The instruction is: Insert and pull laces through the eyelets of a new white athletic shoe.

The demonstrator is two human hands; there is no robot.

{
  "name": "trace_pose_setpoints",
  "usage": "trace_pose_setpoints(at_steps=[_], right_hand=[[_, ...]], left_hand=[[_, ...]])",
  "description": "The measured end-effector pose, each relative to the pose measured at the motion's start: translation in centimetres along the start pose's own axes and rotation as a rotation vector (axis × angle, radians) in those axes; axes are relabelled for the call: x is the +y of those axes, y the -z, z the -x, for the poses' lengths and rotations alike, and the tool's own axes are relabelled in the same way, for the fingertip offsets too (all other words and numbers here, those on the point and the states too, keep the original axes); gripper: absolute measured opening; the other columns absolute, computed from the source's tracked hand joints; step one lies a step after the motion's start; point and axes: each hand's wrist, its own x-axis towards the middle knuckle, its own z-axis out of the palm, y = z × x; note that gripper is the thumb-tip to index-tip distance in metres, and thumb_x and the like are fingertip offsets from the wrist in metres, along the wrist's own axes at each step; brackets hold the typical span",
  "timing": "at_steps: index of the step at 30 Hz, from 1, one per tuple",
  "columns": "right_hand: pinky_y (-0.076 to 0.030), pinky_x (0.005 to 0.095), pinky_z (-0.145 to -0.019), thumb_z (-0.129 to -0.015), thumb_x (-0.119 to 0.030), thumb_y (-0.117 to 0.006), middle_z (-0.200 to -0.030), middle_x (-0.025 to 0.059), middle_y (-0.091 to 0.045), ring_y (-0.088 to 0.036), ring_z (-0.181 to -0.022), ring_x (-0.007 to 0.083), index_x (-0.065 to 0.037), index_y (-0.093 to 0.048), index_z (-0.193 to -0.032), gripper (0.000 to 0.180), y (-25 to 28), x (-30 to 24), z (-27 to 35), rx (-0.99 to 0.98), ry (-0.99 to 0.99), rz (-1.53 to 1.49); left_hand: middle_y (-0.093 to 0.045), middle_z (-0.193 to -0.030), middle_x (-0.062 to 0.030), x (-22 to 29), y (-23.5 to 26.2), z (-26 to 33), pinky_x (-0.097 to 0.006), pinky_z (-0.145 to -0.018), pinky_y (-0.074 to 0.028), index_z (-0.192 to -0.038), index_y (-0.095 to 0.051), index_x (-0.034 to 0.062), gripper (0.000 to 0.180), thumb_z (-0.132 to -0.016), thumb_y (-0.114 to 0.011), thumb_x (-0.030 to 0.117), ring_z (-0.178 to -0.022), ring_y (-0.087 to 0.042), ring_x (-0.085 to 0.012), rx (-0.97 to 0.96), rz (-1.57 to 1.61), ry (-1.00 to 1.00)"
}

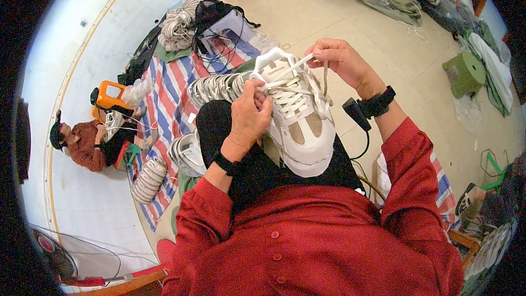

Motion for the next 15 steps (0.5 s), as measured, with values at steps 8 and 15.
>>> trace_pose_setpoints(at_steps=[8, 15], right_hand=[[-0.05, 0.0308, -0.085, -0.091, -0.016, -0.058, -0.092, 0.0056, -0.062, -0.061, -0.086, 0.0149, -0.002, -0.06, -0.088, 0.015, 0.4, 0.1, -1.3, 0.082, 0.015, -0.06], [-0.052, 0.0312, -0.082, -0.092, -0.014, -0.057, -0.09, 0.0057, -0.062, -0.061, -0.083, 0.014, 0.001, -0.063, -0.097, 0.017, 1.1, 0.3, -1.8, 0.072, 0.035, -0.12]], left_hand=[[-0.057, -0.066, -0.0068, -0.5, 0.2, -0.3, -0.03, -0.054, -0.048, -0.109, -0.051, 0.0036, 0.034, -0.078, -0.063, 0.006, -0.055, -0.057, -0.0161, -0.033, -0.005, -0.013], [-0.056, -0.065, -0.0064, -0.7, 0.2, -0.3, -0.03, -0.054, -0.047, -0.108, -0.051, 0.0038, 0.033, -0.077, -0.063, 0.005, -0.055, -0.057, -0.018, -0.03, -0.006, -0.04]])
